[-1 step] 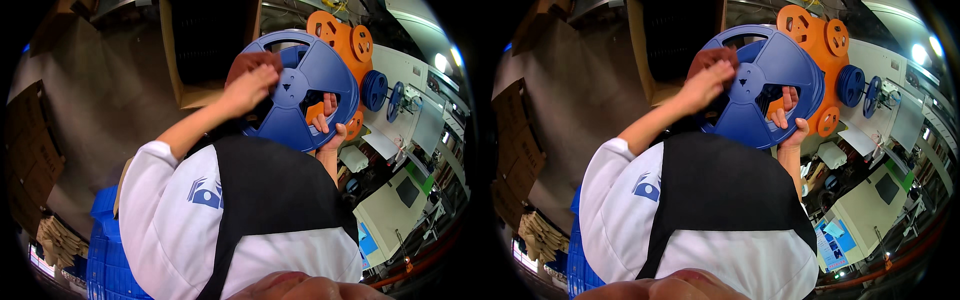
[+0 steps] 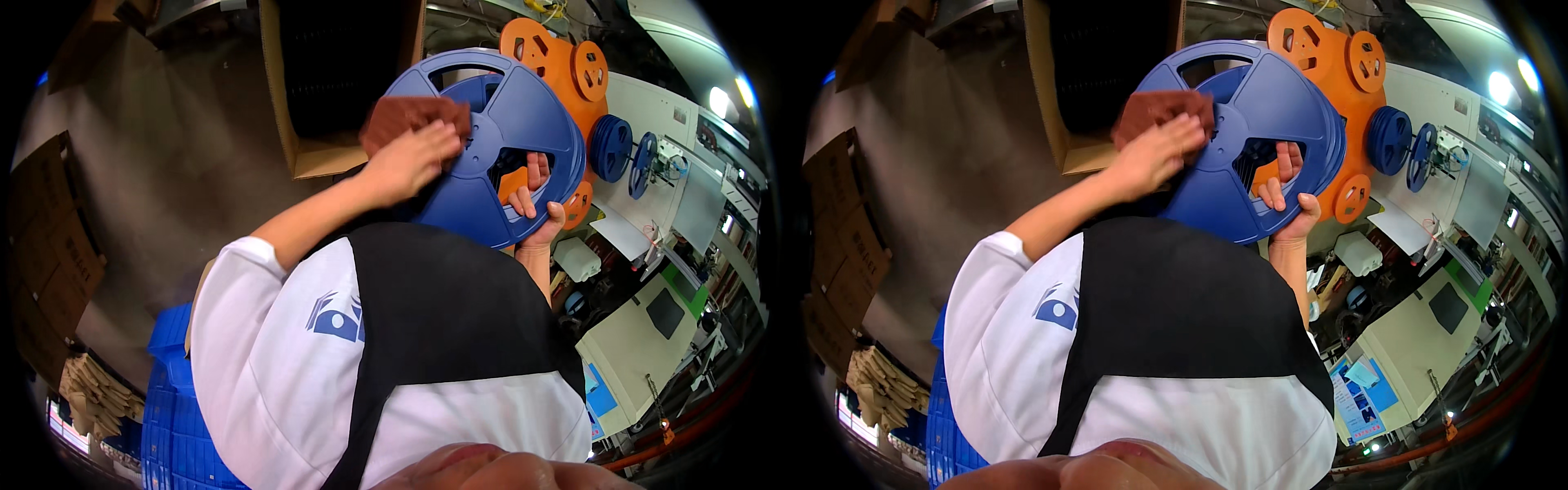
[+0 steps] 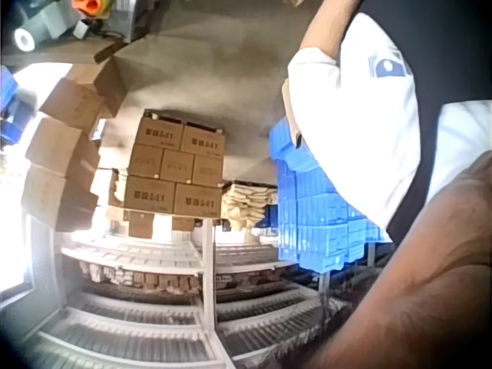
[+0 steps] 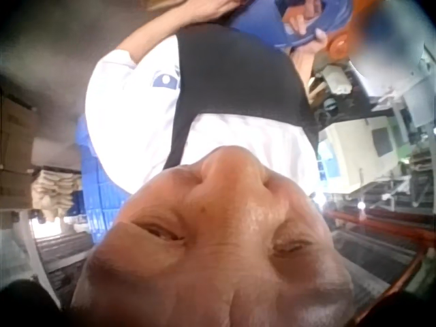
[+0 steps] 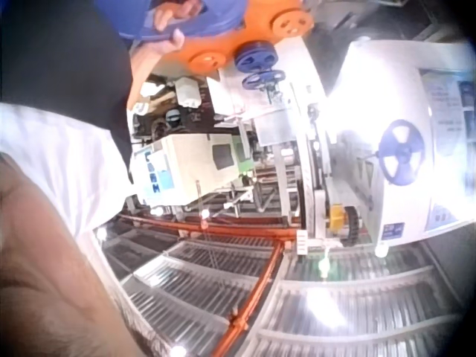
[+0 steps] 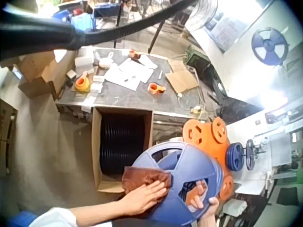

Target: The person wipes blue plastic reels using a cloth and stacks them inside a cardboard box.

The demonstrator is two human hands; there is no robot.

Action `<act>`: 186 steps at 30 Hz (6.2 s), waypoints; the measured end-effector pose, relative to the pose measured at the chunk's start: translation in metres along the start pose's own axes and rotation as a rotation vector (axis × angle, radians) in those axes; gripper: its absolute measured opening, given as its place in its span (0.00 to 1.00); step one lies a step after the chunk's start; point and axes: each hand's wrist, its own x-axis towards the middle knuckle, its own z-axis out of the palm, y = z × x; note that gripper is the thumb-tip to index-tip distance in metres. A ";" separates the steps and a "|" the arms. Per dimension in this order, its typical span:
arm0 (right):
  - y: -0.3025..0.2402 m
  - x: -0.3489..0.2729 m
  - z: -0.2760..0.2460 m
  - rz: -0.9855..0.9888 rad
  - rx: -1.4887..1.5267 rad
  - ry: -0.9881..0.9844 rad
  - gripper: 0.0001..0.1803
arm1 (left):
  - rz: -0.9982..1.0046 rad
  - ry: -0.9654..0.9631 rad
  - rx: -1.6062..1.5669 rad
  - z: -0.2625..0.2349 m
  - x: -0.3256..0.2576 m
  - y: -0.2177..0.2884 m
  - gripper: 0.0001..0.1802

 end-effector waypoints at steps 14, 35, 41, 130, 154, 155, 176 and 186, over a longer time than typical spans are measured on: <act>-0.001 0.024 -0.004 0.113 0.058 -0.006 0.35 | 0.495 -0.435 -0.088 0.018 0.008 0.038 0.25; -0.001 0.003 -0.004 -0.084 0.125 -0.007 0.44 | -0.866 0.246 -0.816 -0.037 -0.035 -0.091 0.19; -0.001 0.013 -0.008 -0.082 0.133 -0.029 0.41 | -0.728 0.366 -1.599 -0.046 -0.052 -0.047 0.29; -0.007 0.016 -0.008 -0.016 0.019 -0.122 0.36 | 0.378 0.113 0.608 -0.037 -0.039 -0.008 0.23; 0.005 0.026 -0.005 0.085 -0.360 0.246 0.28 | -0.545 0.861 -1.425 -0.039 -0.126 -0.053 0.25; 0.006 0.027 -0.006 0.083 -0.371 0.271 0.28 | -0.537 0.871 -1.412 -0.039 -0.128 -0.056 0.24; 0.019 0.011 -0.014 0.043 -0.336 0.261 0.28 | -1.073 0.791 0.362 -0.065 -0.060 -0.149 0.11; 0.019 0.003 -0.014 0.037 -0.360 0.315 0.28 | -1.041 0.885 -0.057 -0.066 -0.057 -0.217 0.08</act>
